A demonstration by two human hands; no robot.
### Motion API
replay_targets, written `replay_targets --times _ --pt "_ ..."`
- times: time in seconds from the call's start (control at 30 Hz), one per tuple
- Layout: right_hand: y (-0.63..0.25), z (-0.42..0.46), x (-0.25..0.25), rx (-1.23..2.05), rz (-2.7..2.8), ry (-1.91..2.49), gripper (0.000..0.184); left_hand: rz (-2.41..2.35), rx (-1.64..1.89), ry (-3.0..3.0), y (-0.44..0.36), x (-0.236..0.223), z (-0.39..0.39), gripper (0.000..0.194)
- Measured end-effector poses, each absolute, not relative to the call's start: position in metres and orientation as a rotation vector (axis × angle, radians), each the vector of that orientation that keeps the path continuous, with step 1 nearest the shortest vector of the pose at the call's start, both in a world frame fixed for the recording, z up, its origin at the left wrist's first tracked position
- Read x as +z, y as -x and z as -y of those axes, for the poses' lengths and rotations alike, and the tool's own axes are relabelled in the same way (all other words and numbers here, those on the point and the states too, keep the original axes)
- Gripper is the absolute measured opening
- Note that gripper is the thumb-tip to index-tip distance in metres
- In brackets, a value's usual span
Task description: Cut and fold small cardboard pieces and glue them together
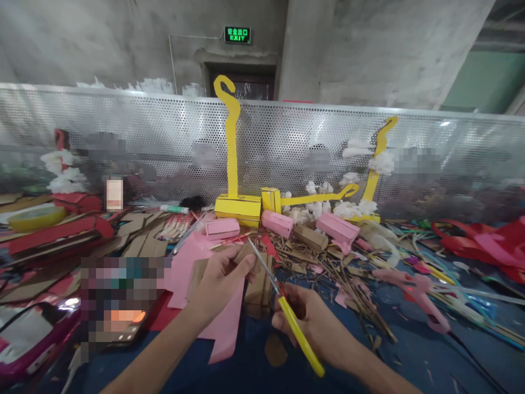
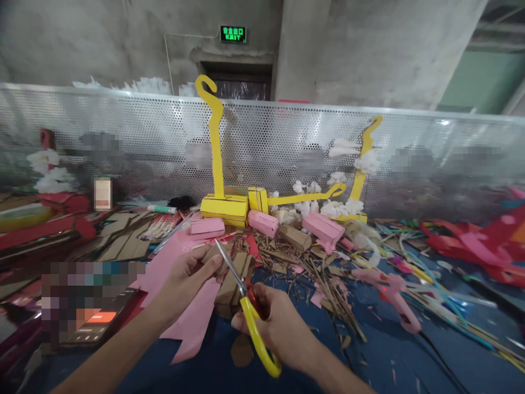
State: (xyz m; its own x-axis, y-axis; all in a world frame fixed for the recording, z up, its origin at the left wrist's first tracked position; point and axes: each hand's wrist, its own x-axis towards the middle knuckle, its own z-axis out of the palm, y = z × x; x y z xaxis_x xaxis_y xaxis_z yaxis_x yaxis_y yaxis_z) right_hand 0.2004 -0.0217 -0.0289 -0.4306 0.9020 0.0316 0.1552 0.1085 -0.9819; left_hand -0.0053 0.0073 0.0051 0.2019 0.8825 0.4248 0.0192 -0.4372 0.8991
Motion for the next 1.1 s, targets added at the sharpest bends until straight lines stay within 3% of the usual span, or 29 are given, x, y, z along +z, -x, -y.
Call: replay_targets --times 0.17,0.33,0.87,1.1 --pt "-0.203 0.022 -0.027 1.174 1.763 1.152 0.03 -0.879 1.287 -1.84 0.01 0.005 -0.006 0.035" --pt "-0.199 0.029 -0.018 1.26 1.724 0.987 0.047 -0.865 1.25 -1.867 0.004 0.007 -0.001 0.033" --pt "-0.198 0.02 -0.03 1.24 1.653 1.108 0.039 -0.724 1.291 -1.815 -0.001 0.013 0.0 0.035" --pt "-0.196 0.026 -0.021 1.257 1.658 0.9 0.055 -0.808 1.159 -1.822 0.001 0.005 0.002 0.028"
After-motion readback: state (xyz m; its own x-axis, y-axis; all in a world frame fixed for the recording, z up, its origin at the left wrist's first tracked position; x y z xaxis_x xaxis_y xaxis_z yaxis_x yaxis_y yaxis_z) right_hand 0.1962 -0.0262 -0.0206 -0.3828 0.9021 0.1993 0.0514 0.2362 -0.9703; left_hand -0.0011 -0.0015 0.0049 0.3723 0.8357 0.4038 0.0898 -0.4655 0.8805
